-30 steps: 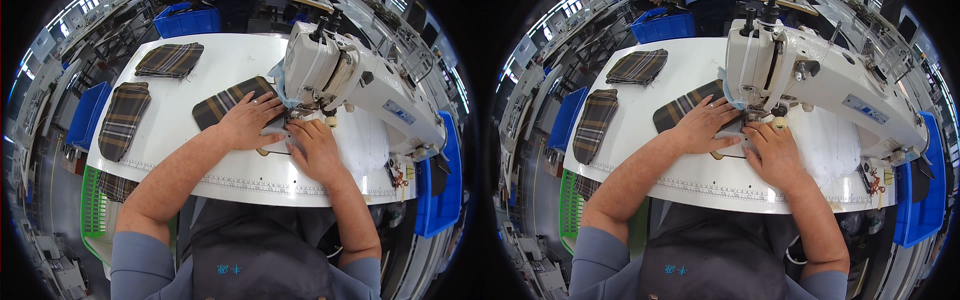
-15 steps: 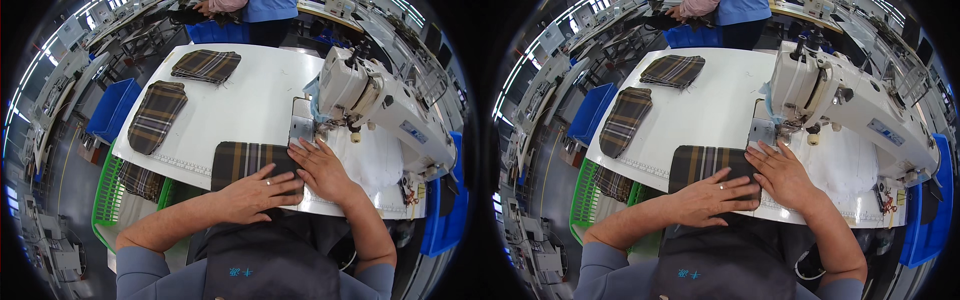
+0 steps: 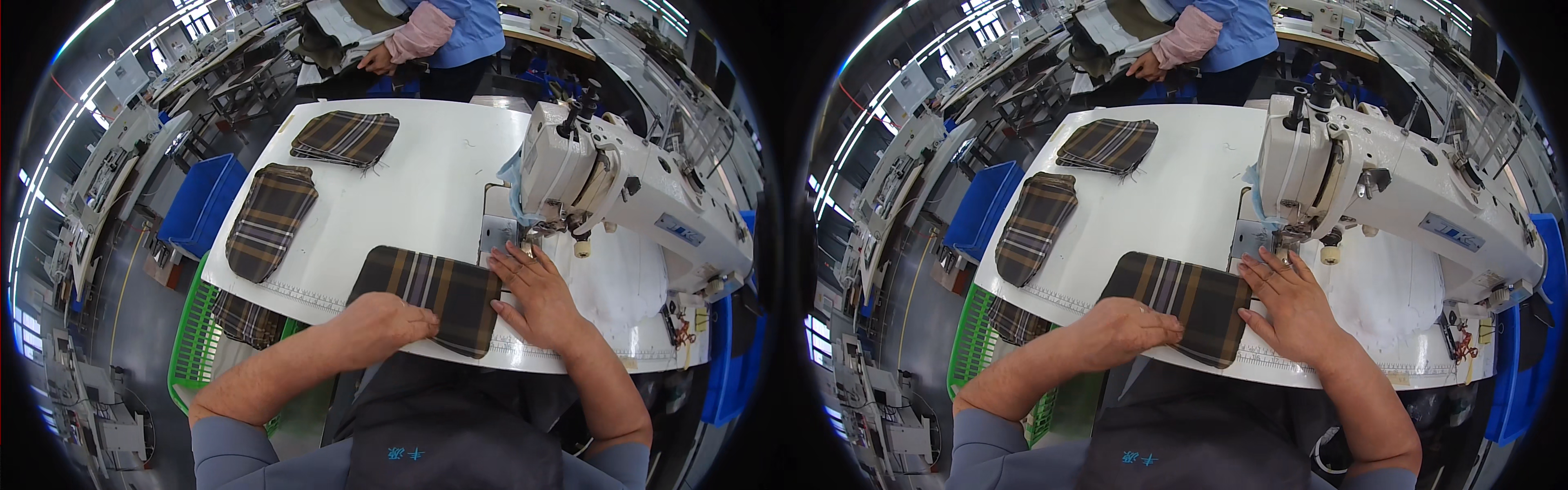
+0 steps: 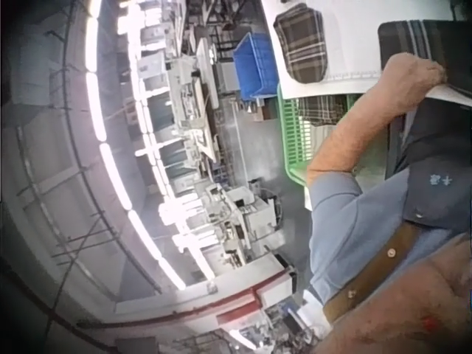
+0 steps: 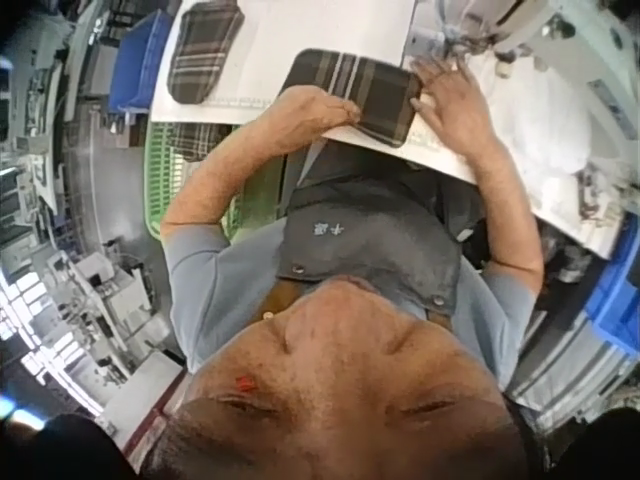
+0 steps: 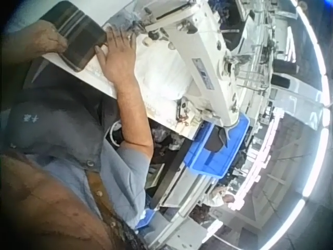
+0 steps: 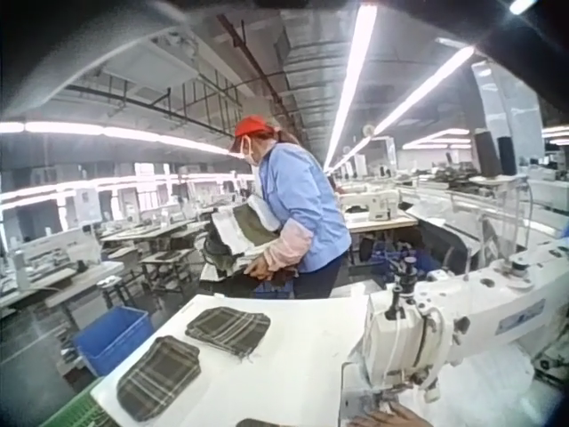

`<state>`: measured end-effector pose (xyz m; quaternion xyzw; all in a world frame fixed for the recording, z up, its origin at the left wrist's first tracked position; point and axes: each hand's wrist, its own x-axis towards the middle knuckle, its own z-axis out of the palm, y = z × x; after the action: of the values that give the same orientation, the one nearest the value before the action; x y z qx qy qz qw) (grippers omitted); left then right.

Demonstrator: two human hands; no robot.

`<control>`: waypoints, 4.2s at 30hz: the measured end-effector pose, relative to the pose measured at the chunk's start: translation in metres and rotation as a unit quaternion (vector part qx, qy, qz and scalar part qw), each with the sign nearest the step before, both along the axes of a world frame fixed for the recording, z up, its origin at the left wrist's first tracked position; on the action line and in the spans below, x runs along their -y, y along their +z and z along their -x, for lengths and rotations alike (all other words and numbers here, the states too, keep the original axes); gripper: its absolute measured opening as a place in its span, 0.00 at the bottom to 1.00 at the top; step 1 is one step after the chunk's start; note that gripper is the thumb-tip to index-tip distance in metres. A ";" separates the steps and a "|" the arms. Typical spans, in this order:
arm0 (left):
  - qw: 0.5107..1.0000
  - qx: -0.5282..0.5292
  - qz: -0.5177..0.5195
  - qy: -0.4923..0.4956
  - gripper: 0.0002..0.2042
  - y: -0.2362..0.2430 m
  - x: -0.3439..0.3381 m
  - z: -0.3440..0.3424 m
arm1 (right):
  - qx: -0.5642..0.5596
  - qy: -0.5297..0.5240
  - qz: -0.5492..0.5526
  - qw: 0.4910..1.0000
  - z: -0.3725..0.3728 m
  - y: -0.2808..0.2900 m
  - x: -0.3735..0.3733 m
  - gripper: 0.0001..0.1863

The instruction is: The recorder aligns plaid leather pouch components and sews them together using an industrial sewing machine.

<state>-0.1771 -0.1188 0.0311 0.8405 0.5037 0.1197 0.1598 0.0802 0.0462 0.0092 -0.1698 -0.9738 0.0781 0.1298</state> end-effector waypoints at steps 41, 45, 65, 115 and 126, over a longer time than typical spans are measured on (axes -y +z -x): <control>0.876 -0.144 -0.242 0.392 0.13 -0.024 -0.142 0.200 | -0.026 -0.003 0.020 0.999 -0.002 0.001 -0.009 0.26; 0.862 -0.231 -0.288 0.349 0.15 -0.014 -0.144 0.205 | -0.037 0.007 0.015 0.999 -0.003 -0.003 -0.011 0.26; 0.973 -0.058 -0.141 0.172 0.27 -0.033 -0.088 -0.015 | -0.161 0.036 -0.064 0.984 -0.016 -0.015 -0.010 0.15; 0.701 0.668 0.166 0.189 0.36 -0.030 -0.004 -0.092 | -0.327 -0.152 0.331 0.872 -0.051 0.030 0.084 0.29; 0.894 0.254 -0.124 0.347 0.18 -0.004 0.027 0.005 | -0.273 -0.150 0.231 0.922 -0.020 -0.003 0.075 0.14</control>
<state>-0.1824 -0.1462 0.0267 0.5659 0.6868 0.4387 0.1250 0.0999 -0.0289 0.0063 -0.3111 -0.8186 0.3241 0.3579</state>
